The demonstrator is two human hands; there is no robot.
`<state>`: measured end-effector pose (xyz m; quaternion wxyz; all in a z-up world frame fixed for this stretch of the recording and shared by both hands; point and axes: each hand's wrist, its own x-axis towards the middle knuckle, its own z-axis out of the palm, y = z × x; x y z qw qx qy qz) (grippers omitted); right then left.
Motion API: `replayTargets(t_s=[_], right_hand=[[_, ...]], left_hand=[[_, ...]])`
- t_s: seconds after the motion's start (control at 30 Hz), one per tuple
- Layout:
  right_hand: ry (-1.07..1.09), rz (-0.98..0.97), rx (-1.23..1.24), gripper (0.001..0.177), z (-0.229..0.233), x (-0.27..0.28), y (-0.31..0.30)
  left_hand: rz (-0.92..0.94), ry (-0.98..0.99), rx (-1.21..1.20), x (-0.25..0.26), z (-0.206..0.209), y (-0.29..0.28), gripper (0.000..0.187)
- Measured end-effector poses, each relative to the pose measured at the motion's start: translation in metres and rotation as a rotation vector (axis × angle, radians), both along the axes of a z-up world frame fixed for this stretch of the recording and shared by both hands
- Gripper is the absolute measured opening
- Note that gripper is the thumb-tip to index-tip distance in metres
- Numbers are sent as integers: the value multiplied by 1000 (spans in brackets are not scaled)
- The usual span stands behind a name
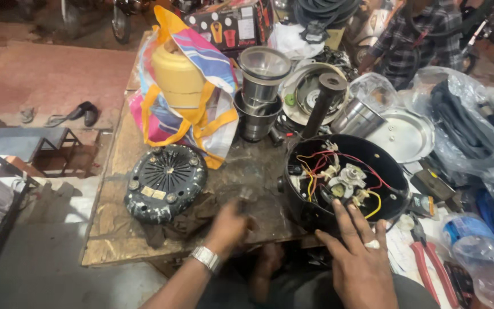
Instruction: The person repairs a blender by hand and with a screwdriver. The person brushes debris off the internal motor assembly, rotates the assembly, and uses a screwdriver to adjust or tighten internal wiring and components within the black plastic base housing.
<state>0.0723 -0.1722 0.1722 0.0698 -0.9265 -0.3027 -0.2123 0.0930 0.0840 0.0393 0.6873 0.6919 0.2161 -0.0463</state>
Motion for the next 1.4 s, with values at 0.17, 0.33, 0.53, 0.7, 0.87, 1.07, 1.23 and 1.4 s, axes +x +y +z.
replayTargets(t_s=[0.17,0.33,0.53,0.7,0.87,1.07,1.23,1.4], right_hand=[[47,-19,-16,58,-7,-3,-3],[127,40,-28,59,0,6,-20],[268,236,439,47,10,3,-48],[197,199,438,40,-3,4,-55],[147,218,402,38,-10,6,-51],[154,211,414,36,-3,4,-51],[147,226,393,38,-3,5,-49],[-31,189,499,38,-30,-13,-55]], left_hand=[[38,-411,88,-2,-2,-67,49],[2,106,-244,-16,-24,-75,66],[120,-129,117,-62,-76,-56,53],[95,-87,-188,-78,-94,-124,47],[140,-300,-44,-78,-100,-146,38],[84,-135,-38,-93,-167,-129,36],[163,182,-426,-107,-200,-114,47],[213,189,-575,-108,-161,-101,50]])
